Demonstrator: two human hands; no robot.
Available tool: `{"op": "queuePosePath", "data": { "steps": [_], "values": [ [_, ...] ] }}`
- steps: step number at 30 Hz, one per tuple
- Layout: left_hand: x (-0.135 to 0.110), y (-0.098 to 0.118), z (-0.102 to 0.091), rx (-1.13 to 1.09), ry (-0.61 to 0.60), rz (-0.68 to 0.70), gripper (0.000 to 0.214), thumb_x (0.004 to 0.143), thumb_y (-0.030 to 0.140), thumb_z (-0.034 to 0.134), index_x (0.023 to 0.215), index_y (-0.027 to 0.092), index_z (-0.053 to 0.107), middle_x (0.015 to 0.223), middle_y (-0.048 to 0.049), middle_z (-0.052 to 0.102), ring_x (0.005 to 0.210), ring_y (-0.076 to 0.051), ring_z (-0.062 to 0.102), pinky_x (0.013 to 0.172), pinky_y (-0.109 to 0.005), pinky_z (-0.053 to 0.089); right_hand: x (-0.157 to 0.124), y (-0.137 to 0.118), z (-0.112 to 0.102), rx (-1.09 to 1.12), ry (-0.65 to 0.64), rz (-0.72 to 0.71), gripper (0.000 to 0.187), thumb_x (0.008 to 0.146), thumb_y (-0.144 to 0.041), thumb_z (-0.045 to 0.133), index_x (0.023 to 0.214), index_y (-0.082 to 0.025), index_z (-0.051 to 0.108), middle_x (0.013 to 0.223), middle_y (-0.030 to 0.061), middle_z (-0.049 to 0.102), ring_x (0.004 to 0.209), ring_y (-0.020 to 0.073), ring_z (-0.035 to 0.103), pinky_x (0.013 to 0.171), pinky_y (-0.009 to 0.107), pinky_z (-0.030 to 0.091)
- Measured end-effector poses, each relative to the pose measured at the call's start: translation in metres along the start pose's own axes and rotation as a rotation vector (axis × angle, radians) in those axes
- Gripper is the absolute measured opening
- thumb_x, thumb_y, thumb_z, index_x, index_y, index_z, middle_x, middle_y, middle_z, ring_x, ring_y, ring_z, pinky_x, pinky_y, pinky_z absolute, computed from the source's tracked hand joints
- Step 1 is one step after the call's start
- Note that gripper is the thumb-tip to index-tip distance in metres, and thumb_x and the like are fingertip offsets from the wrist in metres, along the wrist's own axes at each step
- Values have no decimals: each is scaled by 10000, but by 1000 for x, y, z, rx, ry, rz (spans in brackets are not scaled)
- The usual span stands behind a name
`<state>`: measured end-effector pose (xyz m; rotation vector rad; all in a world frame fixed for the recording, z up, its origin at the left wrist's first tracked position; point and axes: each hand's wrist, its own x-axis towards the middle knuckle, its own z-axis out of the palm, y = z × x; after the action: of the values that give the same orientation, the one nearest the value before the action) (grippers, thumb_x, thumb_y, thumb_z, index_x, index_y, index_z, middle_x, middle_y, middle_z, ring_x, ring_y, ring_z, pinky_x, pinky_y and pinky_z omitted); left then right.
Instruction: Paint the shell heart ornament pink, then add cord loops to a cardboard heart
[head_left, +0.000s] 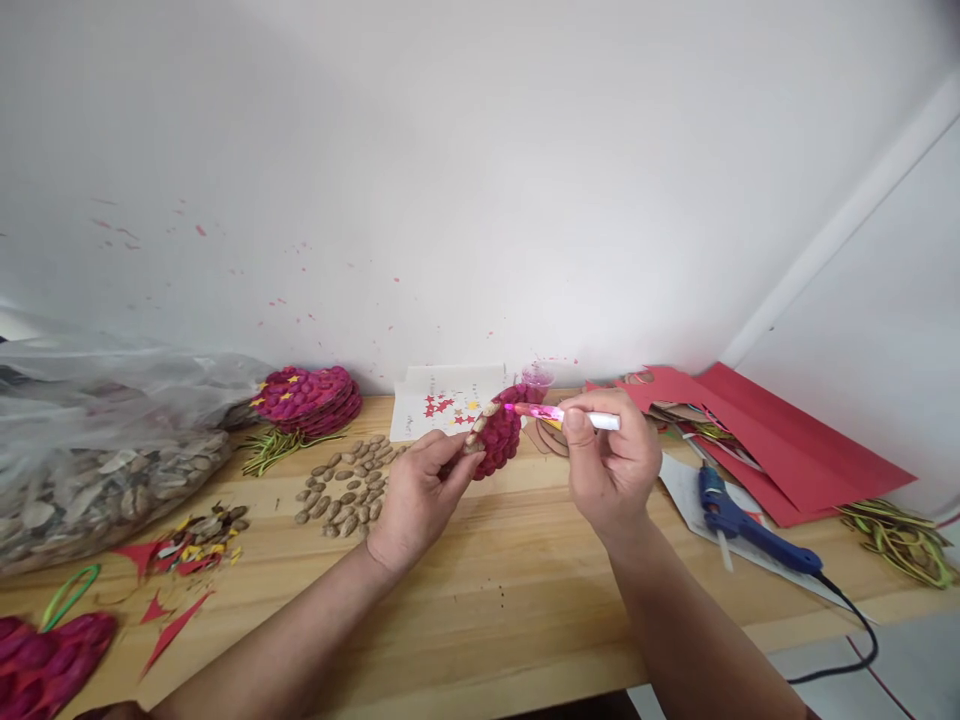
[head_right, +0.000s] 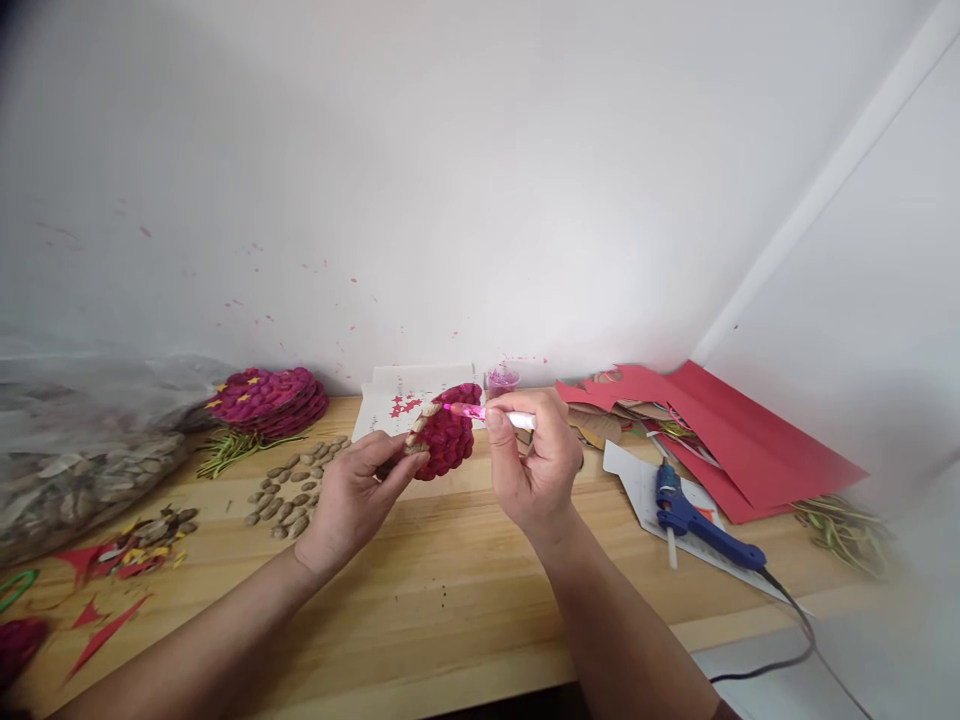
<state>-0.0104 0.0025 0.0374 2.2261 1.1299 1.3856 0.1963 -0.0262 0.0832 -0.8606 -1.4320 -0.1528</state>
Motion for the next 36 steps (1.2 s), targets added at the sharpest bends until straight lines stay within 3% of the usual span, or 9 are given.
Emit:
{"op": "queuePosePath", "data": {
  "steps": [8, 15, 29, 36],
  "values": [
    [-13, -11, 1, -26, 5, 35, 179, 961, 201, 646, 787, 186, 685, 683, 10, 576, 639, -125, 528, 621, -226, 431, -2, -5, 3, -2, -20, -18, 54, 965, -198, 624, 970, -223, 671, 850, 22, 693, 770, 176, 642, 724, 339, 512],
    [-15, -15, 1, -19, -27, 55, 141, 984, 228, 632, 1005, 180, 763, 830, -54, 693, 727, -151, 621, 641, -237, 461, -8, -6, 6, 33, -69, 20, 57, 963, -205, 624, 976, -227, 674, 856, 30, 684, 768, 183, 651, 713, 353, 533],
    [-14, -15, 1, -28, -13, 53, 130, 981, 229, 637, 932, 186, 750, 783, -39, 675, 697, -147, 601, 634, -238, 461, -7, -5, 5, 40, -71, 28, 58, 965, -207, 620, 978, -228, 672, 865, 33, 680, 771, 184, 646, 712, 362, 531],
    [-11, -13, -2, -42, 0, 45, 164, 963, 208, 647, 812, 188, 708, 674, 12, 562, 630, -123, 517, 619, -221, 433, -5, -3, 5, 16, -73, 47, 64, 959, -183, 624, 967, -221, 676, 855, 33, 688, 779, 183, 645, 733, 363, 520]
  ]
}}
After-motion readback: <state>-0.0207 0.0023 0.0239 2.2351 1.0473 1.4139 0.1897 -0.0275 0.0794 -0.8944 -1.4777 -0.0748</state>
